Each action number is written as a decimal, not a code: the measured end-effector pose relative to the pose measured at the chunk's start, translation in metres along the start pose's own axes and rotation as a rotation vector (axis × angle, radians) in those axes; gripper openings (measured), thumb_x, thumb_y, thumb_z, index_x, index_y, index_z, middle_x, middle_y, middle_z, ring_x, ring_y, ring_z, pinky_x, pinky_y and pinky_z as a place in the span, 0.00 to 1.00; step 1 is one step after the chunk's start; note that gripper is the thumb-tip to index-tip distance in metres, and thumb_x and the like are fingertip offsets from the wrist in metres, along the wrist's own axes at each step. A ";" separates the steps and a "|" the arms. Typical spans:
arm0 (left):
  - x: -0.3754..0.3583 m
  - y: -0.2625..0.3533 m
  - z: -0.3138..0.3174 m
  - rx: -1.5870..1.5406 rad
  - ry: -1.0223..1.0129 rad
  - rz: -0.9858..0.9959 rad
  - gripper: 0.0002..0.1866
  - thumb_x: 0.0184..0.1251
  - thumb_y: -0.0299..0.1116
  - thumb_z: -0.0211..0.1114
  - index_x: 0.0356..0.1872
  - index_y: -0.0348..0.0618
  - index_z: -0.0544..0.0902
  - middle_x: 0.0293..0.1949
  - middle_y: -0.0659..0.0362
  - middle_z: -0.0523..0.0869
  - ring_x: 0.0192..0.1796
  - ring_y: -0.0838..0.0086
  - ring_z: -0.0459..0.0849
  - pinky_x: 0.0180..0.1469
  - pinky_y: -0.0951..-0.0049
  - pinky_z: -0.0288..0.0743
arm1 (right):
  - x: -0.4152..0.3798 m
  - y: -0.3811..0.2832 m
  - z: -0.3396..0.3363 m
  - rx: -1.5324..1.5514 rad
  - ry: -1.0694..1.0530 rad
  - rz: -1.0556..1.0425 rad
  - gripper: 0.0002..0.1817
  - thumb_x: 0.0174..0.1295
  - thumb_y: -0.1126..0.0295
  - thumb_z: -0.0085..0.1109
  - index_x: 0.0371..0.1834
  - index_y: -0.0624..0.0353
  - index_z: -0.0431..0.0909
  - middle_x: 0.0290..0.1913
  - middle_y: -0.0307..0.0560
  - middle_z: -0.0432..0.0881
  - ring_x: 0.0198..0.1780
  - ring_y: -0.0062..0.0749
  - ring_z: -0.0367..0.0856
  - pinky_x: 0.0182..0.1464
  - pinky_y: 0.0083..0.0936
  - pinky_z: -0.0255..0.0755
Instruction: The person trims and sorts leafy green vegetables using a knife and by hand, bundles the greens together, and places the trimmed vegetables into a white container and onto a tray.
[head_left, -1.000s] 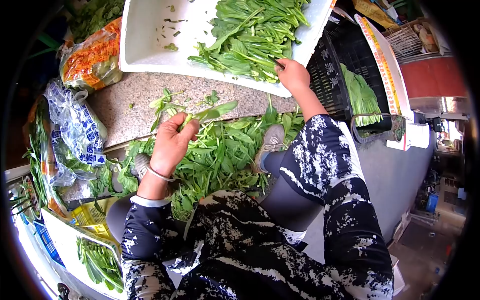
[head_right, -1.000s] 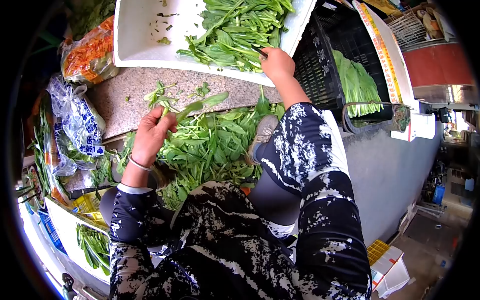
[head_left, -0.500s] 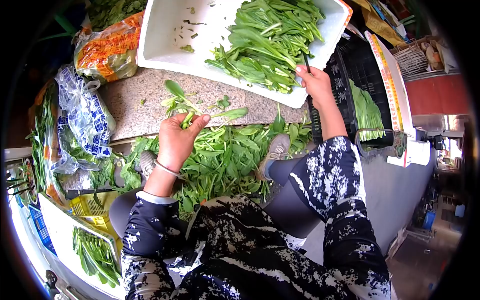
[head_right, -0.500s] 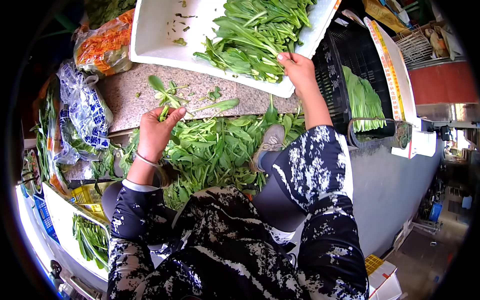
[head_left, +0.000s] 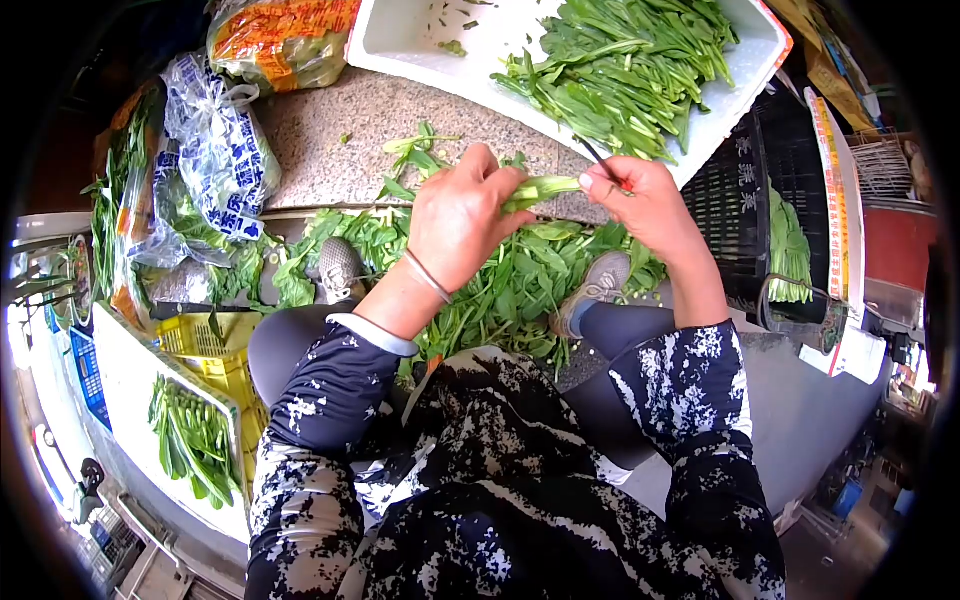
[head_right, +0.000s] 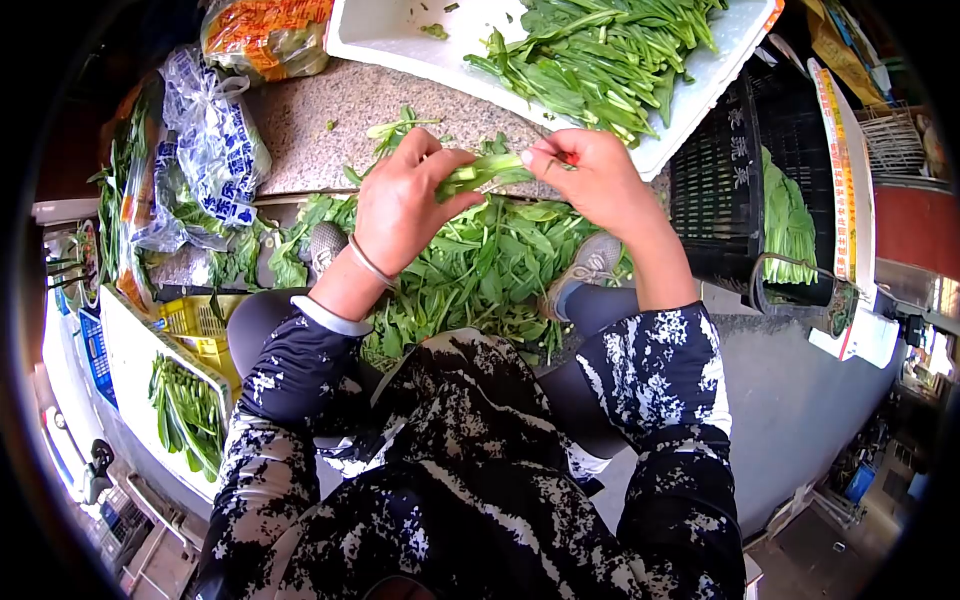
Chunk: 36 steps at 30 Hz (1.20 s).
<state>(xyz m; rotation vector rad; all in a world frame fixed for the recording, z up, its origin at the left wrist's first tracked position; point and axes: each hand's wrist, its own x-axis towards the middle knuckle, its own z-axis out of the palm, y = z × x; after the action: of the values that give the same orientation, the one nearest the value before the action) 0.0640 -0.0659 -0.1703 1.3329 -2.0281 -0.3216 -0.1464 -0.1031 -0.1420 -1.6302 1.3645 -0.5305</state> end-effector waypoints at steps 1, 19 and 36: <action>-0.001 -0.002 0.003 -0.004 -0.001 0.001 0.14 0.41 0.35 0.72 0.32 0.47 0.82 0.24 0.61 0.75 0.27 0.68 0.77 0.29 0.71 0.72 | 0.002 0.005 0.004 0.058 -0.028 -0.001 0.13 0.57 0.63 0.59 0.30 0.65 0.78 0.21 0.34 0.73 0.22 0.13 0.64 0.24 0.14 0.59; -0.004 -0.022 0.000 -1.163 -0.283 -0.823 0.06 0.52 0.31 0.69 0.27 0.40 0.82 0.23 0.64 0.81 0.22 0.85 0.72 0.26 0.84 0.66 | 0.000 0.016 0.042 0.439 -0.134 0.331 0.19 0.61 0.57 0.54 0.45 0.61 0.77 0.15 0.27 0.59 0.14 0.10 0.51 0.15 0.13 0.45; -0.002 -0.043 0.007 -1.661 -0.337 -1.012 0.08 0.60 0.37 0.61 0.34 0.43 0.78 0.33 0.62 0.82 0.28 0.84 0.76 0.25 0.85 0.67 | -0.003 0.013 0.037 0.204 -0.062 0.271 0.21 0.57 0.52 0.57 0.39 0.61 0.79 0.23 0.33 0.71 0.27 0.16 0.64 0.31 0.18 0.61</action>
<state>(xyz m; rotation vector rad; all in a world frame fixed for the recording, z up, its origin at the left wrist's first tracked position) 0.0908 -0.0847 -0.1991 0.9161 -0.4390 -2.1254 -0.1245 -0.0863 -0.1704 -1.2638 1.4089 -0.4381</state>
